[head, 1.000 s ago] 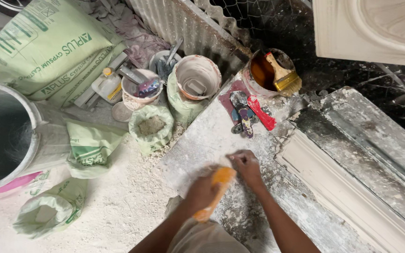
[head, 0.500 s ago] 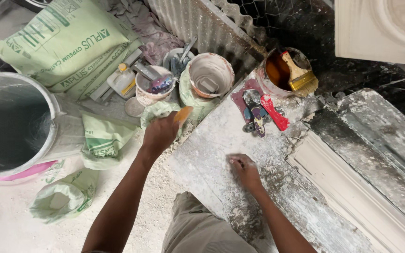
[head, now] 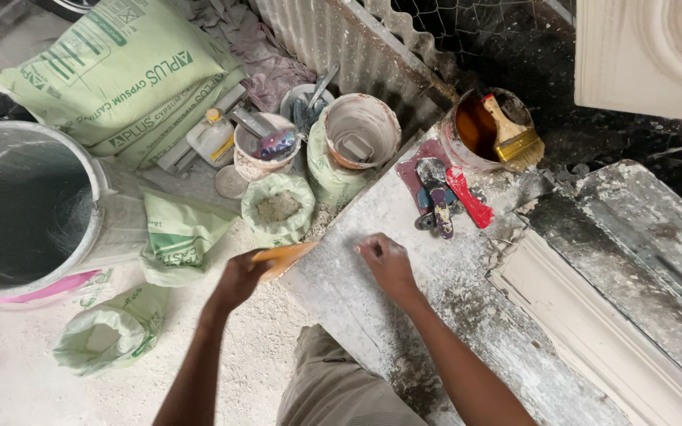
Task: The person first bends and handles small wire pieces on a plaster-dusted workbench, then uses an orange sponge to wipe the surface of a long white plaster cornice molding, and finally lays a long green strip along the molding and runs a hand over it.
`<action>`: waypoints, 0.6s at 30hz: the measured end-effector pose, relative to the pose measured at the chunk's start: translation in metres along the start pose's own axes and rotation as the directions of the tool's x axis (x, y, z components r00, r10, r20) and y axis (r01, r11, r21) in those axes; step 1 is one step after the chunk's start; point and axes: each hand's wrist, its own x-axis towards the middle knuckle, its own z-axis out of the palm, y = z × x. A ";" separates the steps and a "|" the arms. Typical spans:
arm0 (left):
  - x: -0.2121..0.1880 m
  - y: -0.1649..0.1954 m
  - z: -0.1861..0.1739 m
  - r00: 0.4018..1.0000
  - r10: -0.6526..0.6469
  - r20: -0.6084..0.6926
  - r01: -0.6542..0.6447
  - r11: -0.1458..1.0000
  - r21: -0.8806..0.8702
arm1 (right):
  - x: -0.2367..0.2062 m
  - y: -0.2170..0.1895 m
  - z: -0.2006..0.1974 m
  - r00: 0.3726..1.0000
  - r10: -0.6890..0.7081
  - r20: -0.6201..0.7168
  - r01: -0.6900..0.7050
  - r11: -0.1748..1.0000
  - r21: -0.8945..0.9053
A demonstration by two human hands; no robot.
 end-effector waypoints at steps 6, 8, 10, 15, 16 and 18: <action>0.083 0.056 0.065 0.970 0.230 -0.080 -0.222 0.970 0.104 | 0.034 -0.005 0.012 0.955 -0.265 -0.132 0.279 0.955 0.103; 0.089 0.087 0.066 0.910 0.393 -0.133 -0.383 0.919 0.095 | 0.025 0.010 0.006 0.975 -0.157 -0.158 0.169 0.983 0.072; 0.085 0.117 0.065 0.808 0.555 -0.200 -0.529 0.831 0.171 | 0.005 0.031 -0.004 0.980 -0.082 -0.181 0.088 0.996 0.024; 0.093 0.151 0.079 0.935 0.218 -0.279 -0.215 0.976 0.040 | -0.052 0.079 -0.026 0.968 0.210 -0.139 -0.218 0.975 -0.047; 0.100 0.148 0.086 0.910 0.229 -0.346 -0.258 0.965 -0.039 | -0.062 0.085 -0.028 0.969 0.208 -0.133 -0.215 0.976 -0.041; 0.116 0.135 0.104 0.903 0.184 -0.387 -0.256 0.956 -0.142 | -0.084 0.094 -0.032 0.970 0.206 -0.128 -0.211 0.977 -0.027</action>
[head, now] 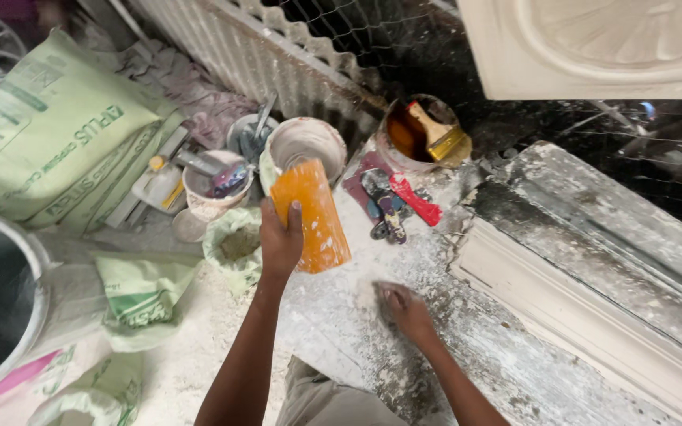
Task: The person first bends and handles small wire pieces on a plaster-dusted workbench, then uses an orange sponge to wipe the surface of a long white plaster cornice molding, and finally lays a long green strip along the molding and runs a hand over it.
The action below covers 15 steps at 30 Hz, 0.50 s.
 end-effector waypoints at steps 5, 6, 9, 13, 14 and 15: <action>0.004 -0.045 0.061 0.997 -0.064 -0.051 0.067 0.995 0.075 | -0.029 0.026 0.000 0.983 0.182 -0.004 -0.181 0.979 0.092; 0.005 -0.049 0.073 0.992 -0.104 -0.072 0.107 0.993 0.040 | -0.033 0.032 0.002 0.985 0.174 -0.011 -0.172 0.978 0.121; 0.015 -0.047 0.107 0.978 -0.184 -0.101 0.176 0.980 -0.090 | -0.038 0.038 0.005 0.991 0.133 -0.017 -0.101 0.824 0.558; 0.032 -0.035 0.140 0.972 -0.190 -0.138 0.162 0.969 -0.189 | -0.044 0.036 0.001 0.989 0.146 -0.015 -0.123 0.879 0.461; 0.037 -0.032 0.147 0.968 -0.186 -0.167 0.154 0.970 -0.188 | -0.045 0.033 0.000 0.989 0.148 -0.017 -0.123 0.874 0.470; 0.041 -0.030 0.152 0.966 -0.185 -0.181 0.151 0.971 -0.185 | -0.046 0.029 -0.001 0.989 0.148 -0.021 -0.120 0.870 0.479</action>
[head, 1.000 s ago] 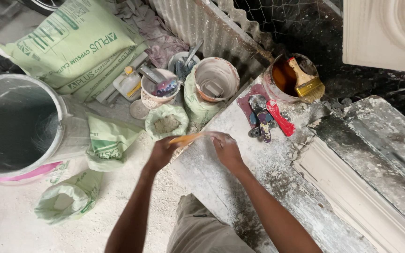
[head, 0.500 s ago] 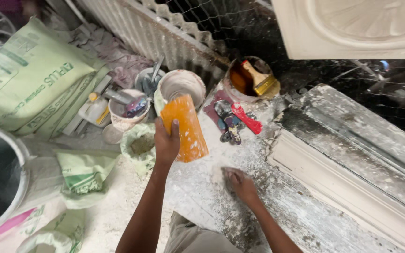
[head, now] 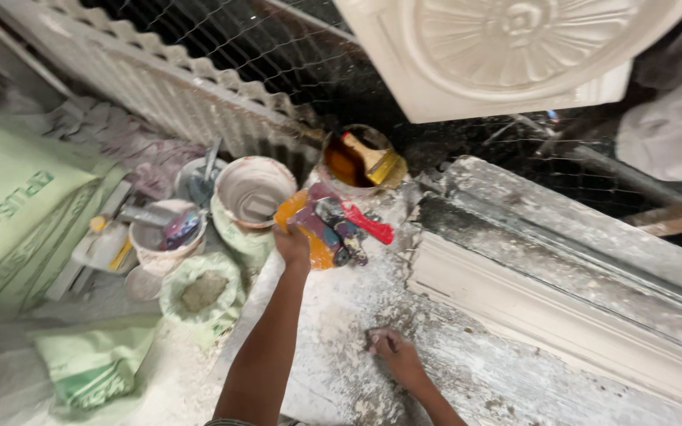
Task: The person first bends and handles small wire pieces on a plaster-dusted workbench, then uses an orange sponge to wipe the surface of a long white plaster cornice molding, and finally lays a long green strip along the molding and runs a hand over it.
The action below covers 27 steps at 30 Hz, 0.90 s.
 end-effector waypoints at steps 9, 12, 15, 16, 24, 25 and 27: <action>0.005 0.001 0.001 1.000 0.022 0.020 -0.021 0.997 -0.073 | -0.015 0.001 0.008 0.999 0.035 -0.030 -0.026 0.966 0.257; 0.002 -0.003 -0.015 0.986 0.105 0.131 -0.109 0.994 0.021 | -0.027 0.014 0.001 0.985 0.158 -0.070 -0.140 0.967 0.211; -0.007 -0.005 -0.028 0.940 0.277 0.201 -0.312 0.934 0.171 | -0.038 0.023 -0.013 0.978 0.160 -0.133 -0.142 0.981 0.136; -0.013 -0.003 -0.032 0.916 0.334 0.223 -0.367 0.922 0.127 | -0.041 0.026 -0.017 0.967 0.203 -0.153 -0.169 0.963 0.209; -0.230 0.061 -0.037 0.286 -0.145 0.947 -0.244 0.945 0.218 | -0.035 0.002 -0.026 0.943 0.332 0.038 -0.228 0.556 0.799; -0.254 0.067 -0.035 0.134 -0.368 0.920 -0.300 0.870 0.392 | -0.030 -0.004 -0.029 0.972 0.227 0.066 -0.161 0.432 0.887; -0.272 0.070 -0.030 -0.084 0.173 0.981 -0.628 0.756 -0.187 | -0.030 -0.011 -0.040 0.999 0.002 0.048 -0.048 0.138 0.989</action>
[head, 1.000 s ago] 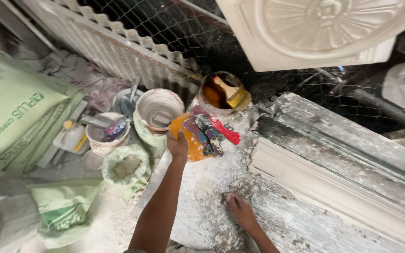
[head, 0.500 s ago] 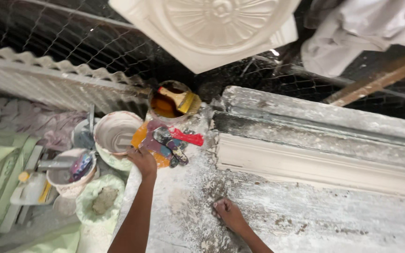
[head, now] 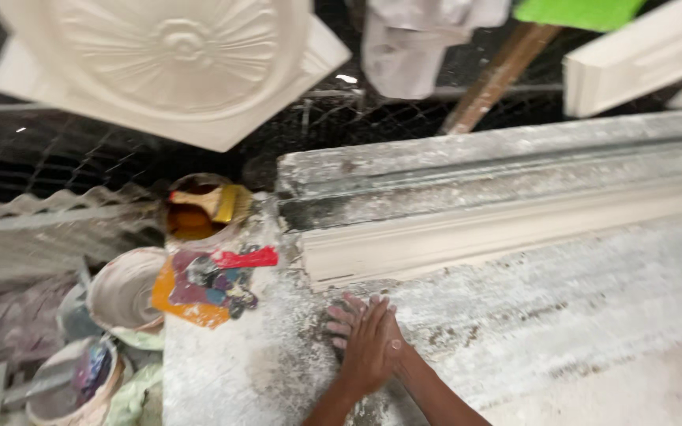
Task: The person first bends and handles small wire pieces on a plaster-dusted workbench, then uses an orange sponge to wipe the surface of a long white plaster cornice molding, and finally lays a long green strip along the molding and runs a hand over it.
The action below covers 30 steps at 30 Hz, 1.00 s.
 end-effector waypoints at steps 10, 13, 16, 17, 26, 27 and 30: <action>0.145 -0.057 -0.006 0.998 0.031 -0.059 -0.004 0.914 0.406 | -0.120 -0.100 -0.070 0.784 -0.381 -0.490 0.076 0.843 -0.533; 0.207 -0.056 -0.005 0.978 -0.156 -0.137 0.197 0.903 0.382 | -0.143 -0.131 -0.098 0.692 -0.447 -0.567 0.033 0.804 -0.594; 0.243 -0.062 -0.005 0.957 -0.048 -0.286 0.232 0.718 0.656 | -0.153 -0.172 -0.137 0.676 -0.473 -0.566 0.047 0.793 -0.607; 0.246 -0.066 -0.003 0.950 -0.017 -0.311 0.258 0.605 0.753 | -0.156 -0.188 -0.153 0.676 -0.486 -0.554 0.077 0.794 -0.603; 0.225 -0.060 -0.002 0.871 -0.266 -0.414 0.490 0.405 0.772 | -0.226 -0.312 -0.316 0.688 -0.554 -0.469 0.268 0.795 -0.545; 0.225 -0.058 -0.009 0.866 -0.308 -0.394 0.489 0.355 0.797 | -0.225 -0.331 -0.323 0.631 -0.530 -0.566 0.220 0.823 -0.524; 0.214 -0.054 -0.023 0.969 -0.095 -0.228 0.246 0.434 0.866 | -0.225 -0.384 -0.332 0.647 -0.570 -0.506 0.296 0.800 -0.522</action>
